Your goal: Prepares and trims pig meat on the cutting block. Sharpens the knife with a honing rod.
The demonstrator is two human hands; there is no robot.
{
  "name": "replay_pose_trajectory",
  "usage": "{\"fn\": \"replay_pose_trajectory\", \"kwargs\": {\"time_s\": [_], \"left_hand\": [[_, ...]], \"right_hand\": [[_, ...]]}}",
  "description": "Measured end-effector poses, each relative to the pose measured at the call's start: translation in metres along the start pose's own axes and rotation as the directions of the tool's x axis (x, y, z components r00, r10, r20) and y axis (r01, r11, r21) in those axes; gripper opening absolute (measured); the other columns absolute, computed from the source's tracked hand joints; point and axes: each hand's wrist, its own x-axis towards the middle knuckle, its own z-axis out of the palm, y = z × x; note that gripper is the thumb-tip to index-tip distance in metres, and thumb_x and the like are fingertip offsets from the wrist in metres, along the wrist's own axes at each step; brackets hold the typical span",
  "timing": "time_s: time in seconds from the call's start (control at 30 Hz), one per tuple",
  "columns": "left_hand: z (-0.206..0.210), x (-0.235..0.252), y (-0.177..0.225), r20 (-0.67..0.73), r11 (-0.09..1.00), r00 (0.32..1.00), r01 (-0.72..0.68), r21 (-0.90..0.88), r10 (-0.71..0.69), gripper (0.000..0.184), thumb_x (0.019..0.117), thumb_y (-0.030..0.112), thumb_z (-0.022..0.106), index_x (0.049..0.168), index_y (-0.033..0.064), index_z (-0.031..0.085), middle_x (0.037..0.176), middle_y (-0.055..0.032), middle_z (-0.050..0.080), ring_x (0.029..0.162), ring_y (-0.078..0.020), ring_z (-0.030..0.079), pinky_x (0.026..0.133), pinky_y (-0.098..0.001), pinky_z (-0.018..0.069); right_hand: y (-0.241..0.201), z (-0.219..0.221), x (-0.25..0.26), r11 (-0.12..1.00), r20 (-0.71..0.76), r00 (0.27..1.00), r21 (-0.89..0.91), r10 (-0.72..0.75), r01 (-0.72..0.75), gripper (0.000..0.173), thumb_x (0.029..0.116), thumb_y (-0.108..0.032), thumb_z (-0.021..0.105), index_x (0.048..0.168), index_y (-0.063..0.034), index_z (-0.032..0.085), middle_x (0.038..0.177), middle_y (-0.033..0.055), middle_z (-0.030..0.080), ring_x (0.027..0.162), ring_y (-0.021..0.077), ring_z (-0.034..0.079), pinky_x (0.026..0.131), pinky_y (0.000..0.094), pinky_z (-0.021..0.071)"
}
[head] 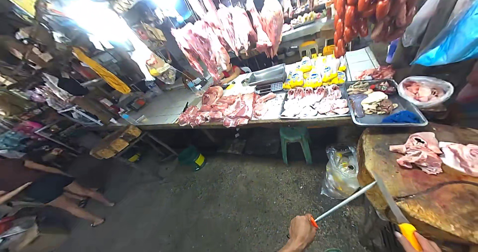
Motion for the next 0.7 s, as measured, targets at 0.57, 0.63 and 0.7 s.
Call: {"fn": "replay_pose_trajectory", "kwargs": {"time_s": [0.57,0.63,0.7], "left_hand": [[0.034,0.032,0.024,-0.115,0.968,0.962,-0.251,0.001,0.249,0.027,0.0916,0.038,0.064,0.093,0.0116,0.072,0.078,-0.0066,0.071,0.077,-0.0253,0.071,0.07,-0.0531,0.0557],[0.038,0.029,0.027,-0.134,0.961,0.952,-0.276,0.021,0.276,0.028,0.0917,0.039,0.064,0.092,0.0118,0.071,0.076,-0.0059,0.07,0.075,-0.0248,0.07,0.069,-0.0521,0.0555],[0.037,0.025,0.029,-0.127,0.966,0.957,-0.258,0.031,0.259,0.027,0.092,0.039,0.064,0.092,0.0129,0.072,0.077,-0.0057,0.071,0.076,-0.0243,0.071,0.069,-0.0518,0.0557]], "right_hand": [[-0.08,-0.027,0.031,0.412,0.465,0.885,0.801,0.029,-0.434,0.037,0.1082,-0.039,0.053,0.128,-0.0073,0.056,0.084,0.0055,0.064,0.059,0.0143,0.06,0.055,0.0299,0.0554],[-0.078,-0.015,0.014,0.352,0.392,0.914,0.846,0.1,-0.401,0.04,0.1069,-0.041,0.055,0.13,-0.008,0.053,0.083,0.0074,0.064,0.057,0.0173,0.061,0.052,0.0331,0.0568],[-0.062,-0.012,-0.015,0.488,0.53,0.846,0.725,0.055,-0.486,0.04,0.1069,-0.037,0.055,0.131,-0.0057,0.054,0.09,0.0082,0.067,0.06,0.0167,0.063,0.053,0.032,0.0566]]}}
